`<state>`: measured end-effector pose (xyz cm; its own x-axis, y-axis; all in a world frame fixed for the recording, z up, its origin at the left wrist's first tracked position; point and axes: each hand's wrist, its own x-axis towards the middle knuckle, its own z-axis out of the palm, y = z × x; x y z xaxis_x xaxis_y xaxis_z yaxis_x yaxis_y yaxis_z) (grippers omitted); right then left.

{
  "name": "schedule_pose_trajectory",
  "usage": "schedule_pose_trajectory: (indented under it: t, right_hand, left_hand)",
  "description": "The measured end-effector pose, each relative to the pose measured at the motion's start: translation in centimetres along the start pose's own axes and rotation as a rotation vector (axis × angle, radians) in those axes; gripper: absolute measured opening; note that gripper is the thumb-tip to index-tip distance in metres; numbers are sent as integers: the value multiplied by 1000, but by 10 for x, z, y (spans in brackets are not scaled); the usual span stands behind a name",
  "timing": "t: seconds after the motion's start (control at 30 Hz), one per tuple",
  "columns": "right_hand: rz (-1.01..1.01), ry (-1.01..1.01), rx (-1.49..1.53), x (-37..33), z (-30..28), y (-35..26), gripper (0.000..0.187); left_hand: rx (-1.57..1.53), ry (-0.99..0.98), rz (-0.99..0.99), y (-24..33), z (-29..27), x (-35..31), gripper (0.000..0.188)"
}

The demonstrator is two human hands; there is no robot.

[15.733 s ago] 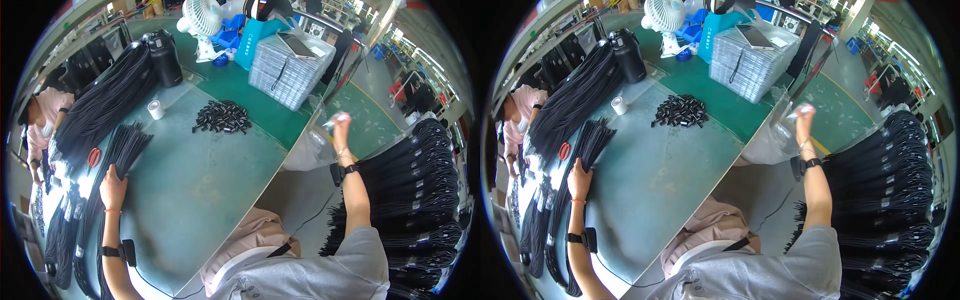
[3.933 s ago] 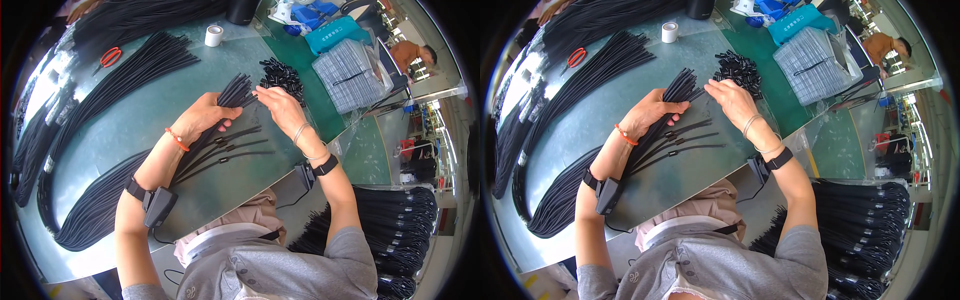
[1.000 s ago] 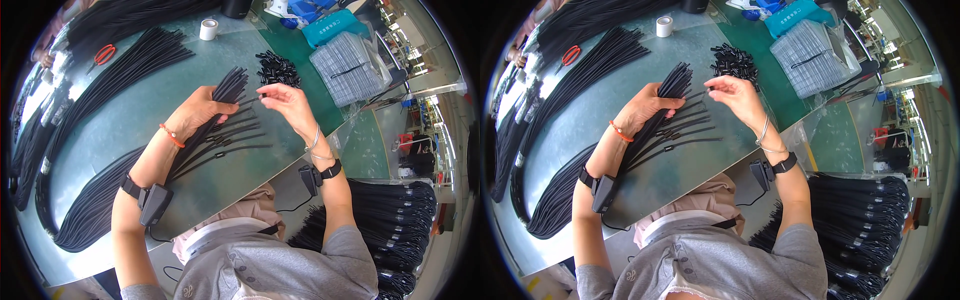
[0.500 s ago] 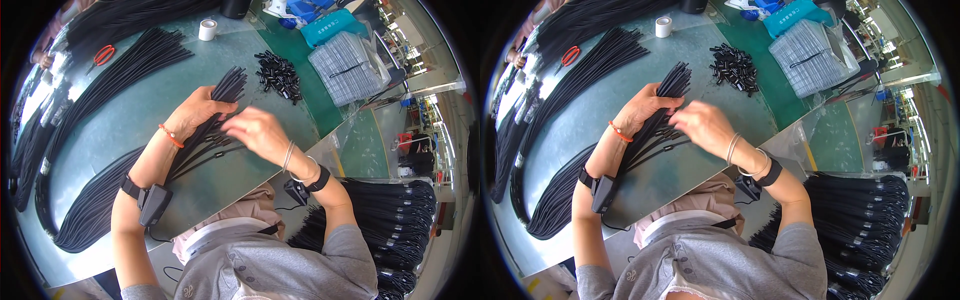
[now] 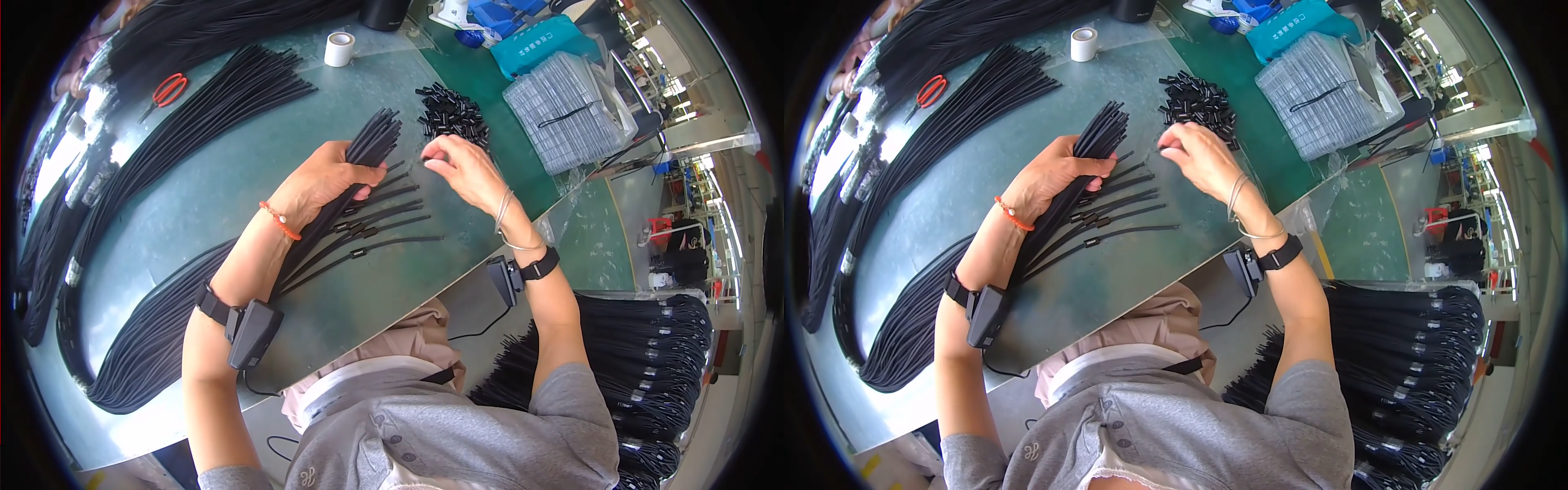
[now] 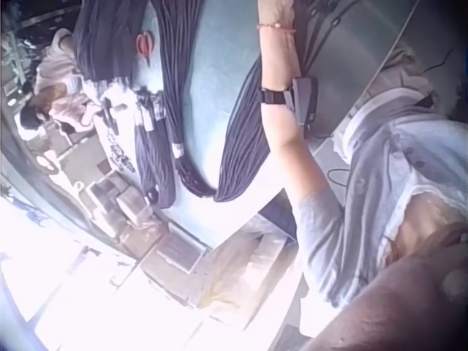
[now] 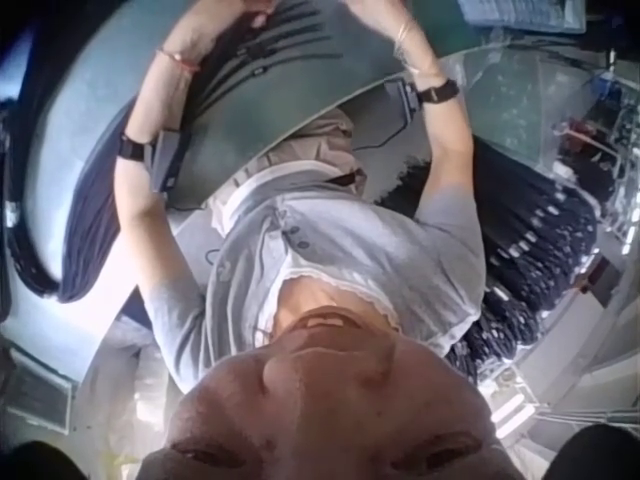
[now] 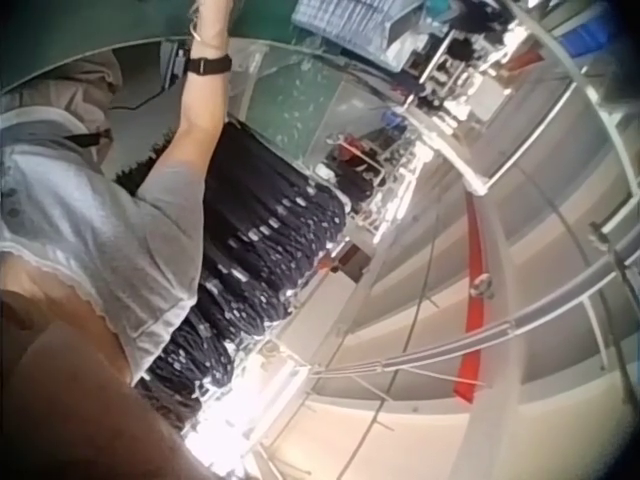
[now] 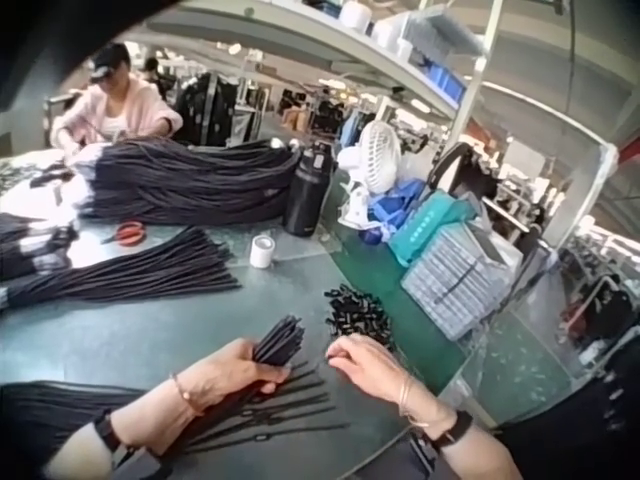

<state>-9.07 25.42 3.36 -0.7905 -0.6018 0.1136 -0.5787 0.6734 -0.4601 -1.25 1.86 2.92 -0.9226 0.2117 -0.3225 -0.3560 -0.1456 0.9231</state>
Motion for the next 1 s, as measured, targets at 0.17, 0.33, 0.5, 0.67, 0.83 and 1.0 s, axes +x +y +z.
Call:
schedule_pose_trajectory:
  t: [0.17,0.33,0.5,0.67,0.83,1.0]
  right_hand:
    - [46,-124,546,0,8,-18,13]
    - [-89,-96,600,3,6,-20,13]
    - [-393,130,-101,-6,13,-55,11]
    - [-455,113,-138,-20,32,-74,7]
    - [-242,327,-148,15,7,-17,11]
    - [-379,295,-241,17,13,15,14]
  left_hand:
    - [-4,23,9,-3,-1,0,21]
    - [13,-6,9,-1,0,1,21]
    - [-73,-5,7,2,-1,-2,24]
    - [-255,-7,-14,1,-3,-1,24]
    - [-194,10,-39,0,-11,1,22]
    - [-244,10,-54,6,-6,-1,24]
